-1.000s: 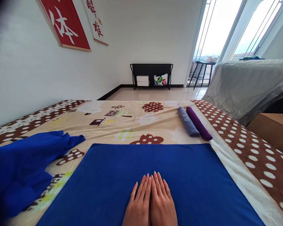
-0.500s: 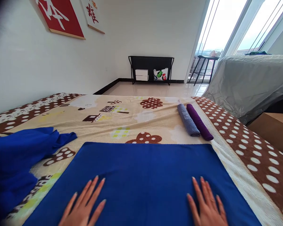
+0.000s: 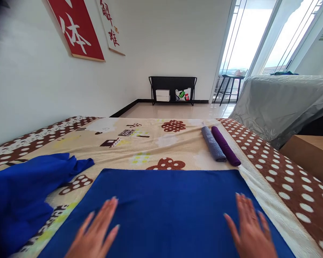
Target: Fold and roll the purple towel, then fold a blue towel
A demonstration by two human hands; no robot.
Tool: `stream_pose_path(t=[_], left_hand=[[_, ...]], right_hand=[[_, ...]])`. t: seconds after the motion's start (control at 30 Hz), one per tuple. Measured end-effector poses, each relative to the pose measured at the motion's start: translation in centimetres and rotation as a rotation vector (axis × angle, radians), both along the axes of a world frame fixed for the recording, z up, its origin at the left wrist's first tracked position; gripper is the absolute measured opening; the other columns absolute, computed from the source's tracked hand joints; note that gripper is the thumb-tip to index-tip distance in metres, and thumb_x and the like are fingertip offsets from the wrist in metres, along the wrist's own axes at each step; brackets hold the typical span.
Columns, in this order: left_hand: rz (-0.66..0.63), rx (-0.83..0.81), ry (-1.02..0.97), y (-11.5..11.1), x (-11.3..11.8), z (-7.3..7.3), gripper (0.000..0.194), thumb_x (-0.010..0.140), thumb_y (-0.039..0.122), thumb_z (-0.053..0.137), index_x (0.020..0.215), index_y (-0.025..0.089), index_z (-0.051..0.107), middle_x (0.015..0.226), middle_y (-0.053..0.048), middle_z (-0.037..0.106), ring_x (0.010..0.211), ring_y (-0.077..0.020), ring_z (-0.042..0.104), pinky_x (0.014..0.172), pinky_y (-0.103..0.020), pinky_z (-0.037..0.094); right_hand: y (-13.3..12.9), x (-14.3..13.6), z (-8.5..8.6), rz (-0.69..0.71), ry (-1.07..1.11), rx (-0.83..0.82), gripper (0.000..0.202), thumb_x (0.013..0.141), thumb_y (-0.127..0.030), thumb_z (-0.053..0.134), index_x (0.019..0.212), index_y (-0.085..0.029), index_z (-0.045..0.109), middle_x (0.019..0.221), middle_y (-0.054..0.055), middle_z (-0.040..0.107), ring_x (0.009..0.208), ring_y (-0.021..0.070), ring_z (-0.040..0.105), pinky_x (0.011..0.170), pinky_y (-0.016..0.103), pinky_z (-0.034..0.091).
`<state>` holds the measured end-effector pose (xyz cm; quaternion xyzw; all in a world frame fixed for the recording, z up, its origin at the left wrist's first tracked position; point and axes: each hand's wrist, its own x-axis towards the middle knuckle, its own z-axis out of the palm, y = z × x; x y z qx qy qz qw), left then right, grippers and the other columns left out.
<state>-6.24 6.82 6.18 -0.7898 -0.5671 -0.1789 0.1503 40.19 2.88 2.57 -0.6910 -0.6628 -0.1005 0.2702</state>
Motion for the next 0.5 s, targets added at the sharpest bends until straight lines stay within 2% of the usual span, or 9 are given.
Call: stream_pose_path(t=[0.03,0.1,0.17,0.23,0.3,0.37,0.43,0.5], left_hand=[[-0.138,-0.036,0.052,0.9,3.0,0.5,0.073,0.093,0.032,0.042,0.158,0.027,0.009,0.155,-0.001,0.039,0.138,-0.02,0.046,0.109,-0.039,0.041],[-0.311,-0.137,0.108,3.0,8.9,1.0,0.07,0.093,0.022,0.04,0.157,0.022,0.013,0.16,-0.002,0.028,0.145,-0.0181,0.034,0.116,-0.037,0.034],[-0.341,-0.24,0.089,5.1,13.3,0.5,0.065,0.093,0.019,0.04,0.155,0.016,0.024,0.16,-0.007,0.027,0.147,-0.0207,0.03,0.118,-0.039,0.031],[-0.338,-0.302,0.05,7.0,14.9,-0.4,0.059,0.096,0.026,0.04,0.153,0.014,0.029,0.158,-0.011,0.032,0.146,-0.0227,0.032,0.117,-0.041,0.032],[-0.349,-0.304,0.019,8.5,13.6,-1.3,0.057,0.1,0.036,0.039,0.154,0.021,0.028,0.158,-0.009,0.033,0.146,-0.0221,0.033,0.118,-0.044,0.03],[-0.313,-0.289,0.0,9.7,10.0,-1.9,0.055,0.101,0.043,0.036,0.154,0.031,0.025,0.16,-0.003,0.032,0.146,-0.0206,0.032,0.119,-0.045,0.026],[-0.155,-0.302,-0.016,10.7,5.2,-2.0,0.055,0.102,0.047,0.033,0.154,0.032,0.026,0.16,-0.002,0.032,0.147,-0.0208,0.031,0.119,-0.046,0.025],[0.022,-0.305,-0.028,11.6,0.3,-2.0,0.057,0.102,0.049,0.03,0.154,0.026,0.027,0.16,-0.004,0.03,0.148,-0.0222,0.028,0.12,-0.047,0.022]], right_hand=[[1.8,-2.9,0.8,0.062,-0.016,-0.038,0.075,0.092,-0.054,0.041,0.158,-0.028,0.015,0.156,0.006,0.034,0.144,0.0319,0.031,0.115,0.062,0.029],[5.6,-8.8,2.0,0.342,-0.039,-0.222,0.065,0.099,-0.045,0.035,0.158,-0.025,0.016,0.16,0.004,0.024,0.148,0.0235,0.023,0.118,0.05,0.03],[8.9,-13.3,2.5,0.485,-0.042,-0.339,0.058,0.101,-0.035,0.029,0.156,-0.018,0.023,0.161,0.007,0.02,0.149,0.021,0.019,0.119,0.045,0.028],[11.4,-14.8,2.2,0.549,-0.072,-0.354,0.054,0.101,-0.032,0.029,0.154,-0.021,0.029,0.16,0.003,0.024,0.149,0.017,0.019,0.121,0.039,0.024],[12.9,-13.3,1.7,0.556,-0.096,-0.354,0.053,0.102,-0.038,0.031,0.153,-0.028,0.031,0.159,-0.001,0.027,0.148,0.0144,0.022,0.122,0.037,0.022],[13.5,-9.6,1.0,0.499,-0.098,-0.361,0.054,0.102,-0.048,0.031,0.153,-0.031,0.031,0.158,-0.002,0.028,0.147,0.015,0.024,0.122,0.038,0.021],[13.6,-4.6,0.3,0.388,-0.085,-0.365,0.058,0.101,-0.053,0.028,0.153,-0.028,0.03,0.158,0.002,0.029,0.147,0.0176,0.024,0.122,0.042,0.02],[13.5,0.4,-0.5,0.275,-0.07,-0.371,0.06,0.101,-0.055,0.025,0.154,-0.026,0.03,0.159,0.004,0.028,0.148,0.0193,0.023,0.122,0.045,0.018]])
